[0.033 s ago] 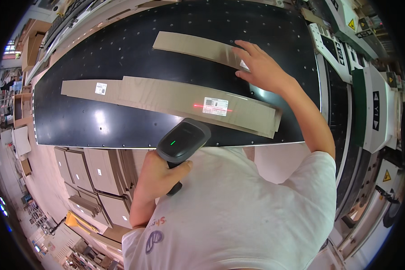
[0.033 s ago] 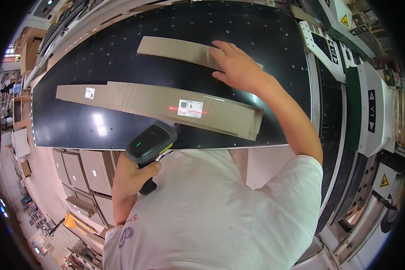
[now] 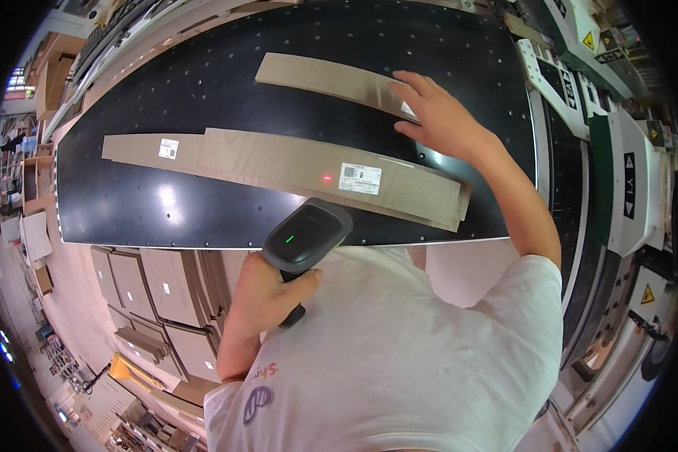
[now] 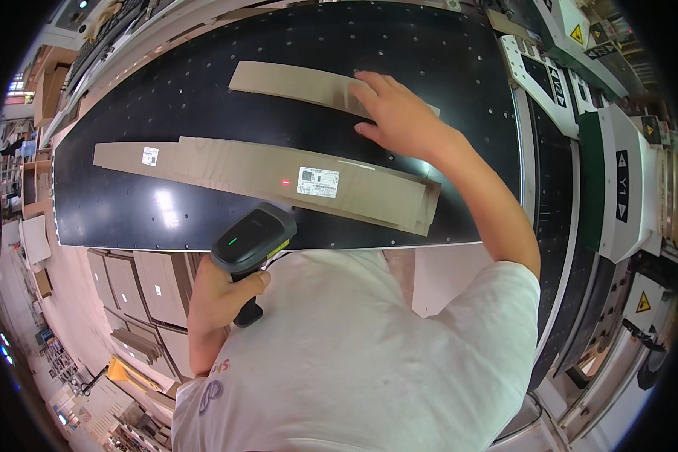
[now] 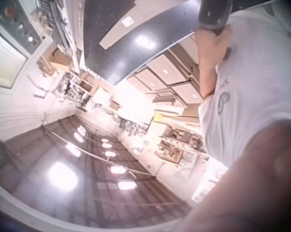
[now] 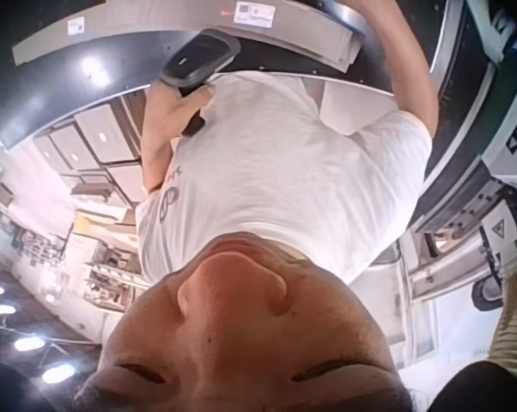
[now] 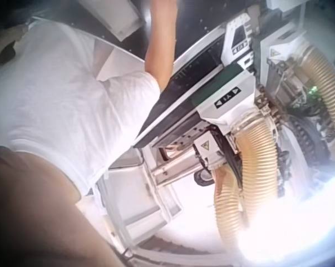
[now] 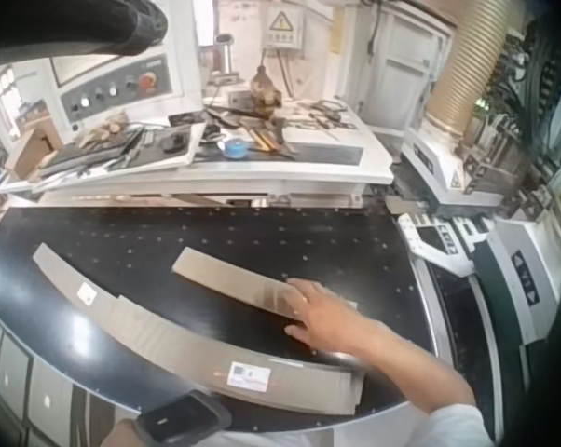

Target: The person scans barcodes on flat cardboard pieces using a handheld barcode scanner, then uses a yellow utility knife to cut along the edges of the pieces. The person repeatedly picks up, scans, and cuts the cardboard pieces on a workbench in a warehouse setting.

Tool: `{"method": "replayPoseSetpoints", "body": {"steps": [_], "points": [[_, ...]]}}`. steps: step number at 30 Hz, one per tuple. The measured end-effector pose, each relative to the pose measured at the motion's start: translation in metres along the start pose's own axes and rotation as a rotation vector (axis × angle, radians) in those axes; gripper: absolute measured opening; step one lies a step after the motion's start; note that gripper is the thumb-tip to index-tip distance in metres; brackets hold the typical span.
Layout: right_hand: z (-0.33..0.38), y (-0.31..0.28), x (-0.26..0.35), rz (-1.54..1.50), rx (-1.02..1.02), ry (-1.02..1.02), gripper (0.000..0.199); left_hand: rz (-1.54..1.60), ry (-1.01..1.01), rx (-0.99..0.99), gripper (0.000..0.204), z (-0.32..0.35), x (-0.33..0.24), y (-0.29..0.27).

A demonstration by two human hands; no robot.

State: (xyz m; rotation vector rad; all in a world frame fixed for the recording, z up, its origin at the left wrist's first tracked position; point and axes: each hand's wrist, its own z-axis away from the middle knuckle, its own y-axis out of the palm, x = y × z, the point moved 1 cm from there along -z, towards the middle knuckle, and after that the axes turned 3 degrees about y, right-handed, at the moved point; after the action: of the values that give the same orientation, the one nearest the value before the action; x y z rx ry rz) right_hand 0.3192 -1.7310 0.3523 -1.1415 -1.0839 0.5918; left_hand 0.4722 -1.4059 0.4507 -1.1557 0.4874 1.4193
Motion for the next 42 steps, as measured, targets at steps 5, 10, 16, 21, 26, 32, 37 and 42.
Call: {"method": "replayPoseSetpoints", "body": {"steps": [5, 10, 16, 21, 26, 32, 37, 42], "points": [[0.023, -0.009, 0.019, -0.225, 0.094, -0.01, 0.053, 0.025, -0.03, 0.033, 0.023, 0.001, 0.0, 0.005], [0.048, -0.001, 0.061, -0.48, 0.215, -0.112, 0.077, 0.006, -0.025, 0.0, 0.022, 0.003, -0.002, 0.004], [0.064, 0.031, 0.085, -0.116, 0.118, -0.174, 0.083, 0.03, -0.023, -0.074, 0.022, 0.009, 0.014, 0.0], [0.062, 0.015, 0.085, -0.413, 0.147, -0.061, 0.08, 0.023, 0.013, -0.139, 0.021, 0.013, 0.026, 0.002], [0.024, 0.016, 0.037, -0.185, 0.038, -0.063, 0.075, -0.11, 0.007, -0.171, 0.02, 0.016, 0.033, -0.006], [0.011, 0.058, 0.01, -0.117, 0.129, -0.016, 0.069, -0.162, -0.03, -0.181, 0.021, 0.011, 0.026, -0.024], [0.019, 0.046, 0.018, -0.109, 0.075, -0.042, 0.062, -0.012, -0.026, 0.0, 0.025, 0.009, 0.016, -0.01], [0.039, 0.023, 0.017, -0.092, 0.051, 0.034, 0.054, -0.014, 0.004, 0.146, 0.036, -0.003, 0.002, 0.002]]}}
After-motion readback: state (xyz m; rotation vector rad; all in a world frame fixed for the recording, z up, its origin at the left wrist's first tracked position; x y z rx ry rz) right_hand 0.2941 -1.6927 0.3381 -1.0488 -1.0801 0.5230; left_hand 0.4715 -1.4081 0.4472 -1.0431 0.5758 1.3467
